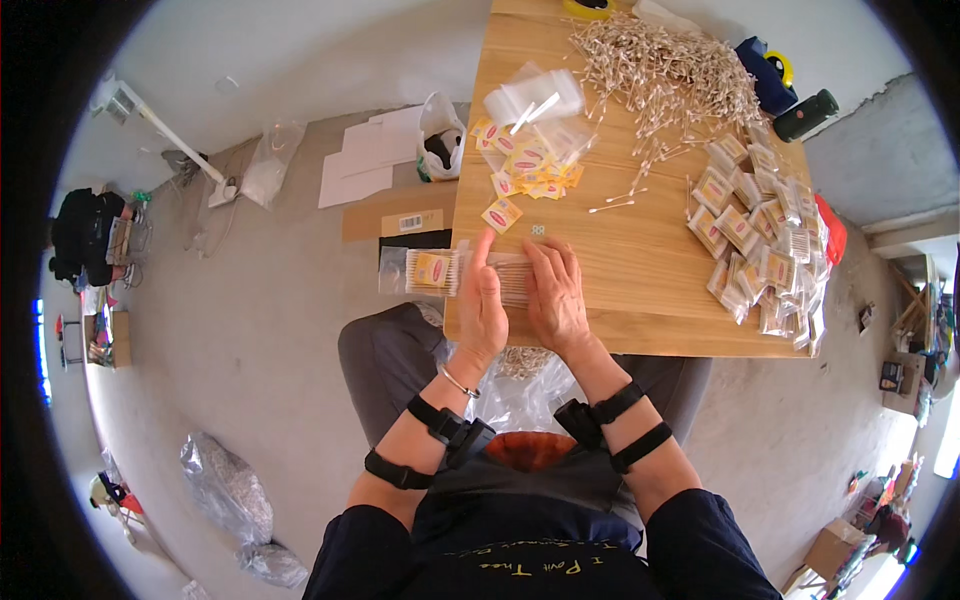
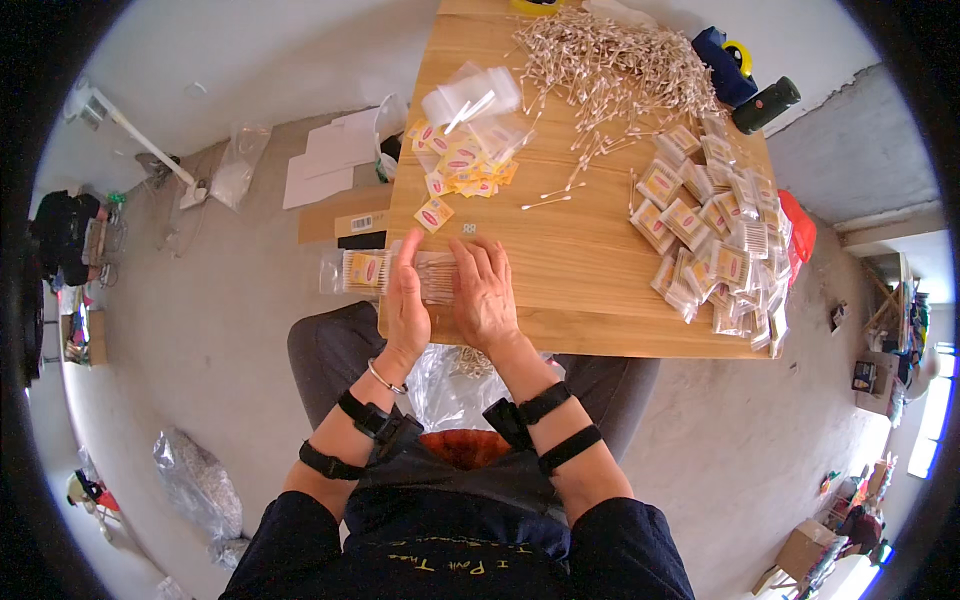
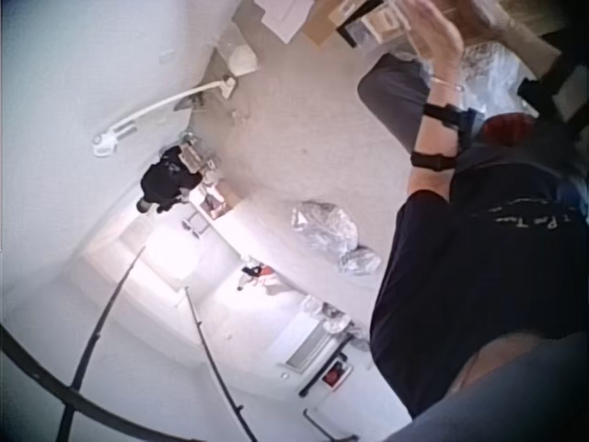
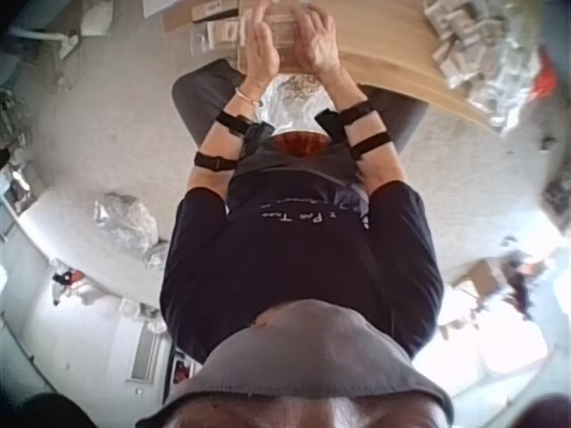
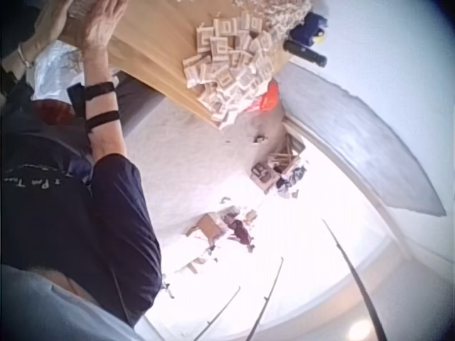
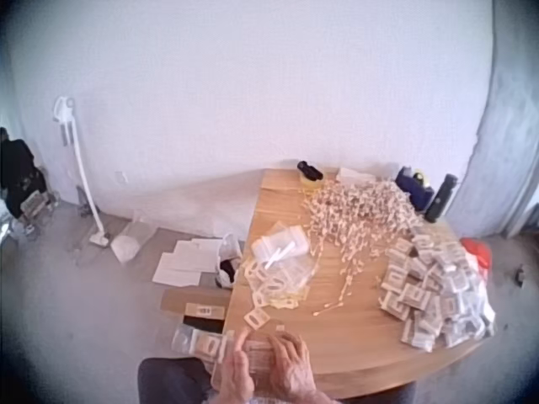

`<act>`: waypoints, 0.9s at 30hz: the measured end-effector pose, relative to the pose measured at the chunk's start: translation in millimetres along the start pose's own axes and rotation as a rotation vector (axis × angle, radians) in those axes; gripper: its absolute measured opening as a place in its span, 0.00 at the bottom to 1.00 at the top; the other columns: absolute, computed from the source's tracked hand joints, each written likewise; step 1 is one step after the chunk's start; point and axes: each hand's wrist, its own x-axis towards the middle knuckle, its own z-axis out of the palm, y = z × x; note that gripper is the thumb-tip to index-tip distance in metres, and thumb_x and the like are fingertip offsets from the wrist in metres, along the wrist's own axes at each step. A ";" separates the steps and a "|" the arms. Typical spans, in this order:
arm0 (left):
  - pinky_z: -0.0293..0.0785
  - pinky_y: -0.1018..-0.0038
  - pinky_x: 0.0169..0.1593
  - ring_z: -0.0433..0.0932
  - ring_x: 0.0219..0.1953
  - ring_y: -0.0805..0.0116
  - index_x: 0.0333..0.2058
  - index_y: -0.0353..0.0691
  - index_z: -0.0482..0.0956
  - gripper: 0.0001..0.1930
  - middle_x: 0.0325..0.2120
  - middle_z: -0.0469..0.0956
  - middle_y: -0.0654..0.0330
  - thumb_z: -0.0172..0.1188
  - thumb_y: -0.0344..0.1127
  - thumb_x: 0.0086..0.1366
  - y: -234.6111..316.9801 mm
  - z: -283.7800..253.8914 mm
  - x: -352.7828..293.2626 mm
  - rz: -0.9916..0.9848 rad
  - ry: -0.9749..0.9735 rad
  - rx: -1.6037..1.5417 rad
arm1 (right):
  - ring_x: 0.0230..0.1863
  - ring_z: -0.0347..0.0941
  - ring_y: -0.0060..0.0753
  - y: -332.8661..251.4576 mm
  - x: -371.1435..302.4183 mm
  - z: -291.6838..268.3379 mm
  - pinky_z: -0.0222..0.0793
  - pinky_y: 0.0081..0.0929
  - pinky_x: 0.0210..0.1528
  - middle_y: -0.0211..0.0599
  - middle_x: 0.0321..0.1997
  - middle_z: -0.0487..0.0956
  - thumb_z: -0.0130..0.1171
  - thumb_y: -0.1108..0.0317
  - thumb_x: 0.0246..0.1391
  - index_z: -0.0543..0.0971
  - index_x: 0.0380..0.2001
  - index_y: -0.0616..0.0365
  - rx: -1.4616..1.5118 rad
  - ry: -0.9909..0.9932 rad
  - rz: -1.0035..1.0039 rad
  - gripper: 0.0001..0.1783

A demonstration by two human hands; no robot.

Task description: Packaging cotton swabs into small plastic bags and sealing them with stickers.

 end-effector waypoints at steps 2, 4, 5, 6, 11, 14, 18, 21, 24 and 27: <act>0.49 0.68 0.68 0.57 0.66 0.60 0.64 0.31 0.57 0.37 0.63 0.60 0.49 0.28 0.60 0.73 -0.8 1.5 0.0 0.034 -0.007 0.003 | 0.60 0.62 0.55 1.6 -0.9 -1.6 0.55 0.45 0.65 0.51 0.53 0.71 0.48 0.80 0.54 0.68 0.55 0.65 0.028 -0.005 0.022 0.23; 0.49 0.68 0.68 0.56 0.67 0.60 0.64 0.30 0.57 0.37 0.63 0.60 0.48 0.28 0.60 0.73 1.1 3.5 -0.8 -0.008 -0.026 -0.045 | 0.59 0.63 0.55 3.4 -3.1 -2.3 0.56 0.44 0.65 0.51 0.53 0.71 0.49 0.80 0.53 0.68 0.55 0.65 0.051 -0.010 0.045 0.23; 0.49 0.68 0.68 0.56 0.67 0.60 0.64 0.30 0.57 0.37 0.63 0.60 0.48 0.28 0.60 0.73 -0.1 4.9 -1.2 -0.009 -0.028 -0.046 | 0.59 0.63 0.53 4.3 -4.6 -1.8 0.56 0.41 0.64 0.51 0.53 0.71 0.48 0.80 0.55 0.68 0.55 0.65 0.155 0.061 0.112 0.22; 0.49 0.68 0.68 0.56 0.67 0.60 0.64 0.30 0.56 0.38 0.63 0.60 0.48 0.28 0.60 0.73 -1.2 5.9 -1.2 -0.014 -0.017 -0.083 | 0.59 0.64 0.52 4.7 -5.2 -1.2 0.57 0.38 0.64 0.51 0.54 0.71 0.48 0.79 0.56 0.68 0.55 0.65 0.260 0.132 0.178 0.22; 0.49 0.67 0.68 0.56 0.67 0.59 0.64 0.30 0.55 0.39 0.64 0.59 0.47 0.30 0.62 0.72 -4.5 5.5 -1.3 -0.019 -0.036 -0.119 | 0.63 0.61 0.40 -2.8 -5.7 8.1 0.55 0.31 0.65 0.47 0.59 0.69 0.41 0.73 0.65 0.66 0.58 0.66 0.538 0.309 0.290 0.20; 0.52 0.69 0.66 0.59 0.65 0.59 0.64 0.26 0.56 0.38 0.62 0.62 0.45 0.31 0.59 0.73 -7.1 6.3 -1.9 -0.006 -0.044 -0.144 | 0.64 0.59 0.35 -7.1 -4.7 13.2 0.52 0.30 0.66 0.44 0.62 0.68 0.38 0.67 0.69 0.65 0.59 0.67 0.677 0.312 0.305 0.21; 0.53 0.69 0.66 0.59 0.65 0.60 0.64 0.27 0.56 0.38 0.62 0.61 0.46 0.33 0.59 0.73 -9.4 7.4 -1.6 -0.022 -0.027 -0.252 | 0.65 0.59 0.35 1.6 -6.2 14.9 0.50 0.31 0.67 0.44 0.62 0.67 0.37 0.60 0.70 0.64 0.60 0.67 0.828 0.356 0.284 0.24; 0.51 0.68 0.67 0.57 0.66 0.61 0.65 0.31 0.55 0.39 0.64 0.58 0.49 0.33 0.62 0.71 -10.7 5.9 -0.5 -0.044 -0.010 -0.347 | 0.65 0.58 0.35 2.5 -2.9 16.7 0.49 0.31 0.68 0.44 0.63 0.67 0.36 0.59 0.71 0.63 0.61 0.67 0.869 0.347 0.283 0.25; 0.49 0.67 0.68 0.55 0.67 0.60 0.66 0.35 0.54 0.40 0.65 0.56 0.50 0.32 0.65 0.70 -9.2 0.2 0.6 -0.063 -0.052 -0.331 | 0.66 0.57 0.35 -0.1 -0.6 16.6 0.49 0.32 0.68 0.44 0.63 0.66 0.36 0.58 0.71 0.63 0.62 0.67 0.928 0.335 0.288 0.26; 0.49 0.68 0.69 0.54 0.68 0.61 0.66 0.35 0.54 0.39 0.66 0.56 0.51 0.32 0.64 0.70 -9.2 -1.0 1.2 -0.073 -0.092 -0.302 | 0.66 0.57 0.36 -5.0 2.1 13.9 0.48 0.32 0.68 0.45 0.64 0.64 0.36 0.58 0.71 0.62 0.62 0.66 0.773 0.260 0.297 0.26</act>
